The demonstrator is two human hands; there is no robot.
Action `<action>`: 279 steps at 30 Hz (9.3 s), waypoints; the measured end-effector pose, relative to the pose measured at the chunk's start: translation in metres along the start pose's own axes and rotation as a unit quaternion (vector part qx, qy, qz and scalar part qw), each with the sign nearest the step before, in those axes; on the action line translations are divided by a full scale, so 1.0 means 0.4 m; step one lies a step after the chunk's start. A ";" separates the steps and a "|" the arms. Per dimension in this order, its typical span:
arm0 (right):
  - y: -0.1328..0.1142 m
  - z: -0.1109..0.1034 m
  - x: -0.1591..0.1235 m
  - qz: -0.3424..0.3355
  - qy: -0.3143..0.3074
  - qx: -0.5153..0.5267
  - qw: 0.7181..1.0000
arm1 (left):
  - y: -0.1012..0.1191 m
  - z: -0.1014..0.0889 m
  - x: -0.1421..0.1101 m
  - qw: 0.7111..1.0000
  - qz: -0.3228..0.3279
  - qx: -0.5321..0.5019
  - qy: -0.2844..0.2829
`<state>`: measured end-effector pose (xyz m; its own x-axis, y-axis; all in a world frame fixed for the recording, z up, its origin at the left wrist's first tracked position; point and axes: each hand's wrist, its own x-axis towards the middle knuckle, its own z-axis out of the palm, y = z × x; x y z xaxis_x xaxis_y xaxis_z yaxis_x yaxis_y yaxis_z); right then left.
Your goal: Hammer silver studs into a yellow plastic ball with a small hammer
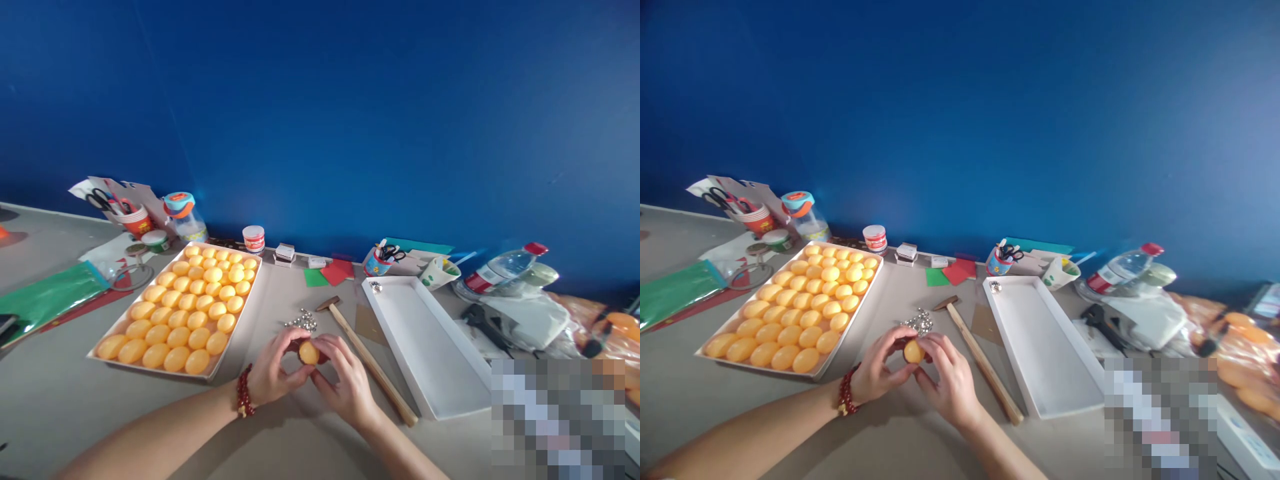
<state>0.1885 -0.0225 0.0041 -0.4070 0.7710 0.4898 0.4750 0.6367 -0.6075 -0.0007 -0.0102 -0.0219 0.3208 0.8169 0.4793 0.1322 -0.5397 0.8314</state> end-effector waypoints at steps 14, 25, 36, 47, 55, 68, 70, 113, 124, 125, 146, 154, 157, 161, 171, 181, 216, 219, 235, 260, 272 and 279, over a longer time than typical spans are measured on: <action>0.001 0.000 -0.007 -0.018 0.031 0.014 0.999 | 0.003 -0.004 0.002 0.999 0.030 0.030 0.008; 0.004 -0.001 -0.008 -0.026 0.033 0.008 0.999 | 0.012 -0.011 0.012 0.994 0.092 0.054 0.000; 0.004 -0.001 -0.005 -0.071 0.065 -0.013 0.995 | -0.001 -0.015 0.016 0.993 0.118 0.026 -0.008; -0.001 -0.002 -0.004 0.000 0.034 0.039 0.999 | 0.000 -0.015 0.009 0.997 0.060 0.003 -0.039; 0.010 0.003 -0.002 0.049 0.005 0.107 0.993 | 0.006 -0.019 0.018 0.995 0.089 0.021 -0.050; 0.010 -0.005 -0.004 0.030 0.020 0.094 0.995 | 0.007 -0.011 0.015 0.999 0.022 0.022 -0.032; 0.010 -0.005 -0.003 0.027 0.016 0.095 0.995 | 0.007 -0.011 0.017 0.999 0.023 0.013 -0.030; 0.006 0.001 -0.004 -0.012 0.025 -0.006 1.000 | -0.010 -0.001 0.004 0.978 -0.079 -0.187 -0.043; -0.003 -0.008 0.004 -0.038 0.033 -0.065 0.997 | -0.011 0.006 0.002 0.970 -0.089 -0.225 -0.025; -0.003 -0.007 0.004 -0.038 0.031 -0.069 0.996 | -0.009 0.004 0.004 0.973 -0.090 -0.212 -0.019; 0.013 0.011 -0.006 -0.005 0.026 0.024 0.999 | 0.007 0.008 0.023 0.958 -0.091 -0.268 -0.034; 0.015 0.016 -0.006 0.007 0.037 0.057 0.998 | -0.010 0.013 0.002 0.970 -0.100 -0.218 -0.027; 0.011 0.016 -0.006 0.011 0.037 0.053 0.998 | -0.014 0.011 -0.003 0.977 -0.092 -0.189 -0.020; 0.009 0.016 -0.005 0.007 0.036 0.048 0.998 | -0.018 0.007 -0.003 0.986 -0.075 -0.148 -0.021; 0.013 0.014 -0.004 -0.008 0.050 0.034 0.998 | -0.019 0.003 0.000 0.989 -0.087 -0.121 -0.016; 0.011 0.015 -0.009 0.061 0.037 0.078 0.994 | -0.005 0.000 -0.003 0.990 -0.078 -0.115 -0.033; 0.007 -0.001 0.001 -0.027 0.028 -0.019 0.999 | 0.000 0.007 0.025 0.927 -0.177 -0.330 0.000; 0.005 0.001 0.002 -0.040 0.027 -0.029 0.998 | 0.000 0.010 0.025 0.932 -0.181 -0.315 0.014; 0.139 -0.092 0.010 0.139 -0.025 -0.375 0.916 | 0.010 -0.017 0.036 0.960 -0.195 -0.179 0.092; 0.038 -0.085 0.013 0.054 -0.062 -0.167 0.982 | -0.028 -0.015 0.059 0.930 -0.191 -0.275 0.149; 0.043 -0.077 0.008 0.059 -0.087 -0.192 0.976 | -0.035 -0.014 0.059 0.907 -0.211 -0.335 0.146; 0.039 -0.080 0.008 0.058 -0.075 -0.197 0.976 | -0.027 -0.014 0.055 0.925 -0.193 -0.300 0.131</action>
<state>0.2198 -0.0095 0.0162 -0.4280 0.8466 0.3164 0.7756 0.5237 -0.3523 -0.0003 0.0148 -0.0189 0.1107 0.9888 0.0997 -0.3796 -0.0506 0.9238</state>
